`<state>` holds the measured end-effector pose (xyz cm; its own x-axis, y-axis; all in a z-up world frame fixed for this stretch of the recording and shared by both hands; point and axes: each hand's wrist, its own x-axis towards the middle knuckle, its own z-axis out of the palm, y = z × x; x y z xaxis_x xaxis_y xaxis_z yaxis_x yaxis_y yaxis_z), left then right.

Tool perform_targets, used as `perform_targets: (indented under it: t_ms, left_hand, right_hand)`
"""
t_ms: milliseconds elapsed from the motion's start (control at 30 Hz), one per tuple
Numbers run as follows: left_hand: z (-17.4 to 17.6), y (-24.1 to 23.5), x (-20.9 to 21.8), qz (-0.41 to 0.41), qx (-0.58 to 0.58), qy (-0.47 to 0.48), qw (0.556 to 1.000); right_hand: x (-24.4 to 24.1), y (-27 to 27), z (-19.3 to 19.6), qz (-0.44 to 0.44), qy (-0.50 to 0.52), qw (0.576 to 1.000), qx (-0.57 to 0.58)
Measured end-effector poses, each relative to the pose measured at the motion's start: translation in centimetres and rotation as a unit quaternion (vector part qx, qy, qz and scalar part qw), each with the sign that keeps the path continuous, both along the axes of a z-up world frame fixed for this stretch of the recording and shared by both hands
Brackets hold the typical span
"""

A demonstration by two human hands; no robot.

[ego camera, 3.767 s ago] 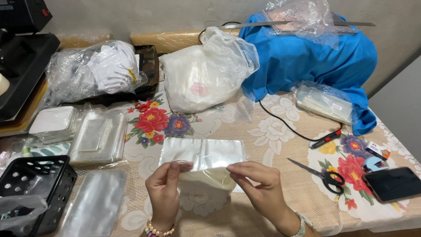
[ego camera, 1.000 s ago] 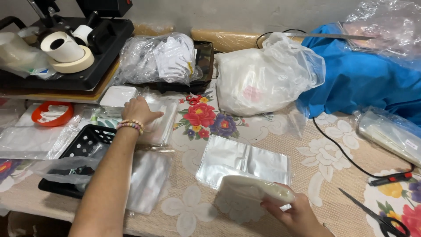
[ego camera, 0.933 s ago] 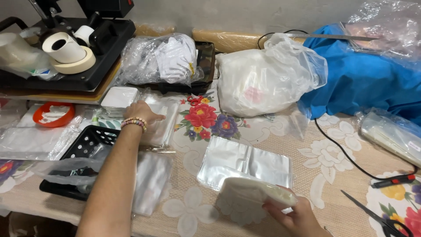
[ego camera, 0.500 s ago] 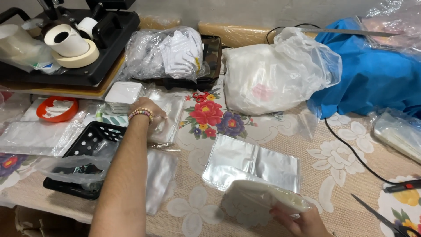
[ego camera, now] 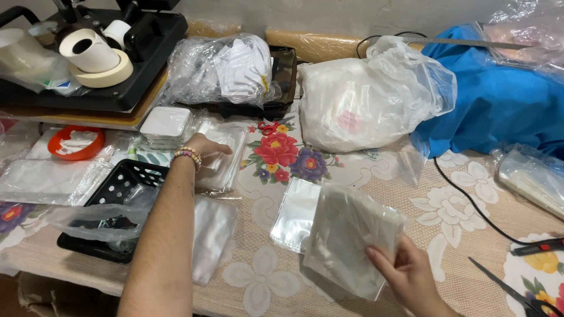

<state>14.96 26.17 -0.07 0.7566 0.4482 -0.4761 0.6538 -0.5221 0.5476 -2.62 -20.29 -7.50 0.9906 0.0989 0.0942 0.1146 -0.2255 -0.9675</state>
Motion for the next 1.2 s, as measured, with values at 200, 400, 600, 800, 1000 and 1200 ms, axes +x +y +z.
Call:
perform_targets:
  t_ms: [200, 400, 600, 800, 1000, 1200]
  left_hand:
    - [-0.2, 0.1, -0.5, -0.019, 0.046, -0.076, 0.996]
    - [5.3, 2.2, -4.3, 0.052, -0.303, -0.260, 0.915]
    - [3.6, 4.9, -2.9, 0.108, -0.349, -0.313, 0.877]
    - [5.2, 3.9, -4.2, 0.096, -0.342, -0.289, 0.889]
    - [2.1, 3.8, -3.3, 0.044, -0.196, -0.224, 0.954]
    - [1.1, 2.8, -1.8, -0.010, 0.045, -0.167, 0.985]
  right_hand:
    - [4.3, 5.3, 10.3, 0.046, 0.113, 0.992, -0.006]
    - [10.4, 15.4, 11.8, 0.095, 0.112, 0.984, 0.098]
    - [18.6, 26.9, 2.7, 0.117, 0.128, 0.975, 0.138]
    - [18.7, 35.6, 0.5, 0.066, 0.142, 0.981, 0.117]
    - [20.1, 35.6, -1.4, 0.071, 0.123, 0.990, 0.003]
    - [21.3, 36.3, -0.6, 0.124, 0.141, 0.982, -0.018]
